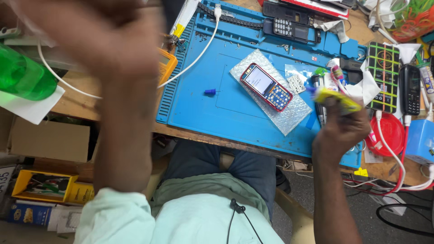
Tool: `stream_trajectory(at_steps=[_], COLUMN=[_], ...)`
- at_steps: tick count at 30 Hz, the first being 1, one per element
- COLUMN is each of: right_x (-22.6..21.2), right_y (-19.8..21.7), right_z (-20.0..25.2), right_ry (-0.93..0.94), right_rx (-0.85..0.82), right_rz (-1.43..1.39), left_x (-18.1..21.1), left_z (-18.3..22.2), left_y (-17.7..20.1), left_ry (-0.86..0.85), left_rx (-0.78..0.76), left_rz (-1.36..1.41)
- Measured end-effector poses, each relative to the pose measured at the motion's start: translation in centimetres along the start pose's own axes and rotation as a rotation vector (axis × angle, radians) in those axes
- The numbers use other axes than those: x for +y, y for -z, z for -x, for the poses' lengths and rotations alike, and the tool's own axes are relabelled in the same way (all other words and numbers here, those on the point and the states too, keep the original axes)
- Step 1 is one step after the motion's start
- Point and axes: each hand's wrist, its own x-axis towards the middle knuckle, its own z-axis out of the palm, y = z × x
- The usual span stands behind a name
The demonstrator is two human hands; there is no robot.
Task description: The person repairs a red mobile phone by replacing the keypad. They use tweezers to remove the old keypad, peel off a protective film from a new keypad, and install it onto the phone. The person then tests the buttons and applies glue to the phone's edge.
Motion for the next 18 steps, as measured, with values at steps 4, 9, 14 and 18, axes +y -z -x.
stream_trajectory(at_steps=[4,9,14,18], right_x=[-1.2,-2.3,-2.9,-2.9], right_y=[-1.4,-2.3,-2.6,-2.7], right_z=[0.7,0.5,0.5,0.5], right_ry=[0.096,0.184,0.219,0.213], right_rx=[-0.253,-0.326,-0.350,-0.355], right_rz=[0.321,0.424,0.474,0.463], left_x=[4.7,0.8,-1.1,-1.1], left_z=[7.5,11.7,12.6,13.4], left_y=[2.3,5.5,7.5,10.0], left_ry=[-0.343,-0.375,-0.295,-0.214], left_rx=[-0.274,-0.338,-0.292,-0.284], left_rz=[-0.557,-0.777,-0.867,-0.846])
